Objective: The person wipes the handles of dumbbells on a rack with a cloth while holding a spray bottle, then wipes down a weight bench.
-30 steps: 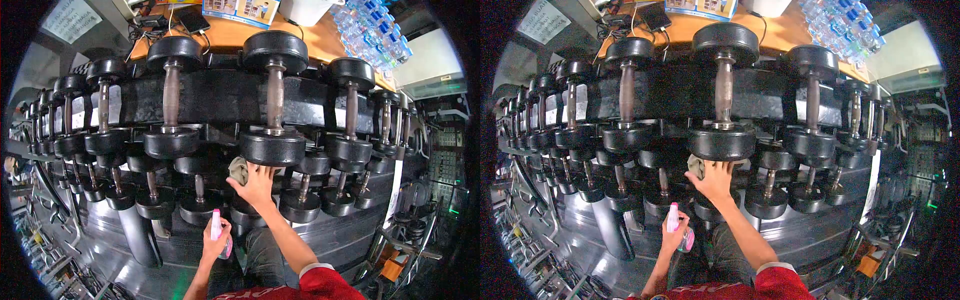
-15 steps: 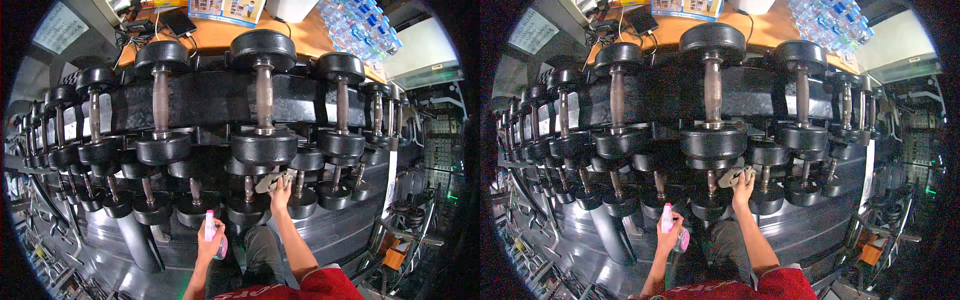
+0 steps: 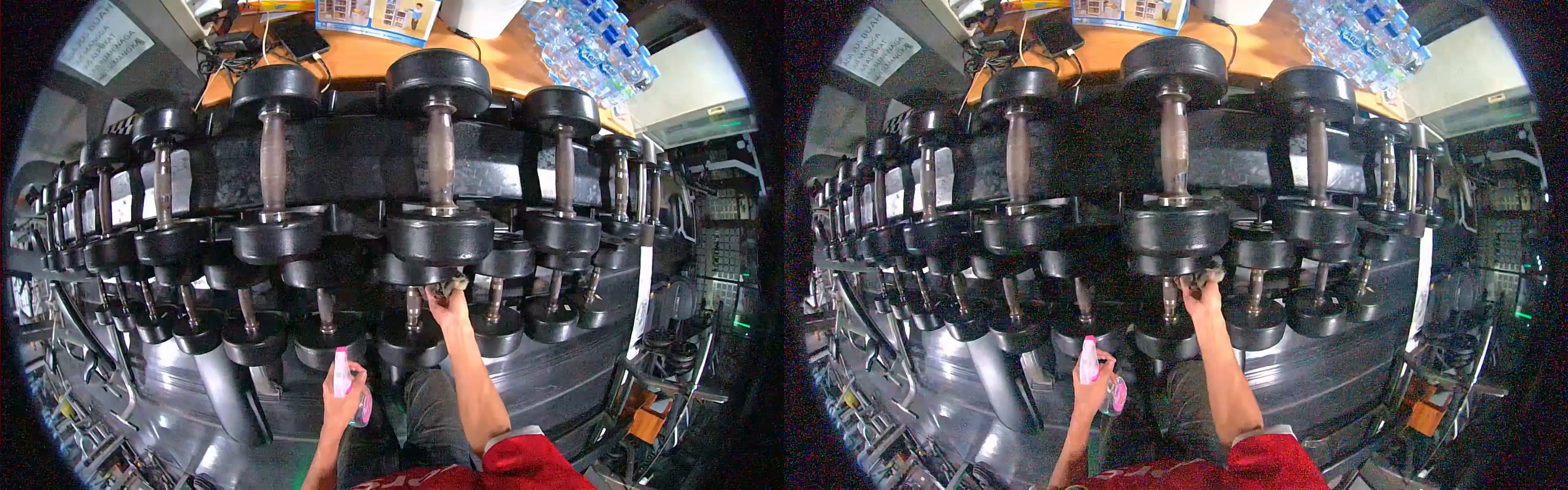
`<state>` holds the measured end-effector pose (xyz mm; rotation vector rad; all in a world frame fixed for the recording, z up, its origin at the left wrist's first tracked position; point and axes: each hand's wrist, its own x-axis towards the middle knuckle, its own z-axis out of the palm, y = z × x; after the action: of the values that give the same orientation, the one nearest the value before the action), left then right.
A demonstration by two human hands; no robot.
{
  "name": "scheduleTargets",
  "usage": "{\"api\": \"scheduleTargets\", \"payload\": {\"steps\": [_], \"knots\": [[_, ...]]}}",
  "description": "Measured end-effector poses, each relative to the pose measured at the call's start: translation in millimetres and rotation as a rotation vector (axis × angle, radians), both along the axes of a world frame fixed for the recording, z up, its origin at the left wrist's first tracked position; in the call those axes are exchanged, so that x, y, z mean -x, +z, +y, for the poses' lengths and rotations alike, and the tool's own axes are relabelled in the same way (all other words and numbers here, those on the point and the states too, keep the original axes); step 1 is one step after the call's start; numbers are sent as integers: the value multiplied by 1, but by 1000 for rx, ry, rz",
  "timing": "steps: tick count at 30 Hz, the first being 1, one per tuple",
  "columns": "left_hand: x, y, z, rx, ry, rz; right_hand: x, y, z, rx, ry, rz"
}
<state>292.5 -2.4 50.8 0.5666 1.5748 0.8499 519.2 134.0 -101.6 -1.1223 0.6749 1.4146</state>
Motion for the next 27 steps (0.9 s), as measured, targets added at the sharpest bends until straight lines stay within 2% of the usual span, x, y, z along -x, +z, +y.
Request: {"api": "scheduleTargets", "payload": {"steps": [1,2,3,7,8,9,11,13,15,16,18,21,23,24,25,26,27], "knots": [[0,1,0,1,0,-1,3,8,-9,-89,-72,-35],[0,3,0,3,8,-15,13,29,-13,-13,-115,-87],[-1,3,2,4,16,-30,26,51,-18,-73,-64,-124],[-2,4,2,3,28,-56,49,67,-47,-402,623,77],[-2,4,2,-14,39,-69,59,50,-43,-242,629,183],[-1,5,3,-33,50,-79,65,23,-42,-245,629,185],[0,7,2,-38,49,-57,79,-23,-39,-752,888,-424],[3,10,-2,-37,43,-33,99,-14,7,-189,109,390],[6,12,-5,-29,9,23,106,-32,26,-38,4,451],[9,12,-6,-29,4,30,109,-41,29,-19,-16,435],[8,10,-12,-28,49,-6,105,-24,28,-2,-42,410],[8,6,-14,-60,3,26,87,-11,4,-99,93,444],[5,11,-9,-47,-8,13,66,-22,-19,-111,295,404],[4,14,-7,-28,-17,-3,50,-8,-18,-62,300,357],[2,18,-7,-18,-15,-12,35,27,-18,-4,303,298],[-1,21,-2,-9,-2,-19,33,79,-5,87,355,123],[-3,22,2,-3,12,-23,18,67,-10,-21,399,113]]}}
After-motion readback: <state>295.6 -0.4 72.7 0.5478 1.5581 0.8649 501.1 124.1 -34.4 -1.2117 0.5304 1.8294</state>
